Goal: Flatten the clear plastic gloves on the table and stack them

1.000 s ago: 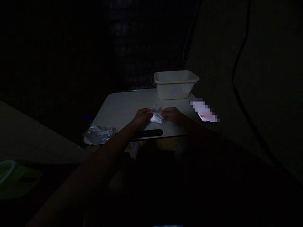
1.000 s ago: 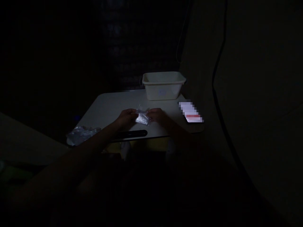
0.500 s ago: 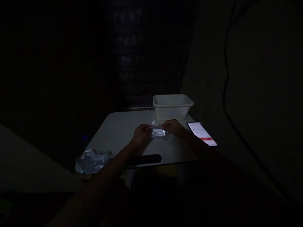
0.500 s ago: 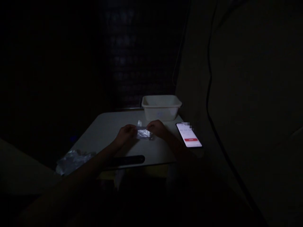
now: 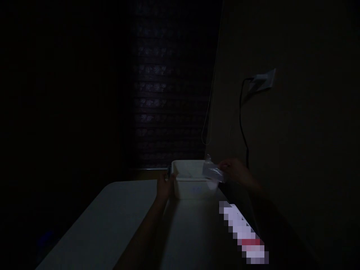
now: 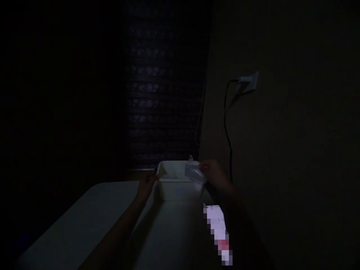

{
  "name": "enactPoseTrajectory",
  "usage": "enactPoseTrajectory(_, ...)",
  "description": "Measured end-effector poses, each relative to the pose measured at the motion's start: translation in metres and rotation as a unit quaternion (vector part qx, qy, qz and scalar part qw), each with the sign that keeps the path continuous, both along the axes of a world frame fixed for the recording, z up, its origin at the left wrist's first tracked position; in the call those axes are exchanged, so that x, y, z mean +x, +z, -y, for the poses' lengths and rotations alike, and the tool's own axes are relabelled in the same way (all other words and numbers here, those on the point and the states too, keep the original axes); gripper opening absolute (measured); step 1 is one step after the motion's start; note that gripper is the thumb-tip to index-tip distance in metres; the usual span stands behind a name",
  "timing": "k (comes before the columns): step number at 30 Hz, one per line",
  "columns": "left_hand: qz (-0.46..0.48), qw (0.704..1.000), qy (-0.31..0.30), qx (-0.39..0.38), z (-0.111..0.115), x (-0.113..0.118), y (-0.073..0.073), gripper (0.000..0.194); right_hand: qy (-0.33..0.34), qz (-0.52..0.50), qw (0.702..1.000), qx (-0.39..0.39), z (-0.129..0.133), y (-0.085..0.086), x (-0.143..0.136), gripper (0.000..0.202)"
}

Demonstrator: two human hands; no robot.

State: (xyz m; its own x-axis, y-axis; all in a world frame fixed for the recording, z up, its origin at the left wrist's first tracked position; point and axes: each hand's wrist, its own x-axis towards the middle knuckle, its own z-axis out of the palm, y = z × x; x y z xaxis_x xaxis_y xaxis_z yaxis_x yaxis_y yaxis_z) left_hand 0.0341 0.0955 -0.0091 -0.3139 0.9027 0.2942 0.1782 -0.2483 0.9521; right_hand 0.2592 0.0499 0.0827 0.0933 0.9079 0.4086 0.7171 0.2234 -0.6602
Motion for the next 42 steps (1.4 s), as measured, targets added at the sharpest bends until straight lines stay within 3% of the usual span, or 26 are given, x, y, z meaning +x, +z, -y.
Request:
enactPoseTrajectory(6, 0.103, 0.991, -0.035, -0.082, -0.001, 0.016, -0.004, 0.029, -0.065, -0.055, 0.995, 0.058, -0.007, -0.017, 0.005, 0.021)
enactPoseTrajectory(10, 0.127, 0.988, -0.014, -0.086, 0.004, 0.02, 0.0, 0.038, -0.066, -0.079, 0.991, 0.08, -0.009, -0.021, 0.005, 0.022)
enactPoseTrajectory(14, 0.148, 0.981, -0.02, -0.122, 0.014, 0.018, 0.004, 0.057, -0.055, -0.081, 0.993, 0.071, -0.01, -0.024, 0.008, 0.022)
enactPoseTrajectory(18, 0.161, 0.98, -0.029, -0.114, 0.019, 0.014, 0.006, 0.063, -0.044, -0.087, 0.993, 0.058, -0.009, -0.024, 0.01, 0.021)
enactPoseTrajectory(24, 0.12, 0.987, 0.006, -0.105, 0.017, 0.012, 0.006, 0.063, -0.043, -0.101, 0.994, 0.025, -0.005, -0.022, 0.009, 0.018)
enactPoseTrajectory(28, 0.092, 0.989, 0.002, -0.114, 0.015, 0.009, 0.006, 0.065, 0.013, -0.086, 0.996, -0.001, -0.001, -0.024, 0.006, 0.016)
enactPoseTrajectory(33, 0.049, 0.993, -0.008, -0.111, 0.011, 0.005, 0.001, 0.065, 0.045, -0.024, 0.998, -0.031, 0.002, -0.028, 0.005, 0.016)
enactPoseTrajectory(42, 0.011, 0.99, -0.025, -0.139, 0.01, -0.001, -0.004, 0.049, 0.086, 0.112, 0.988, -0.061, -0.011, -0.047, 0.004, 0.021)
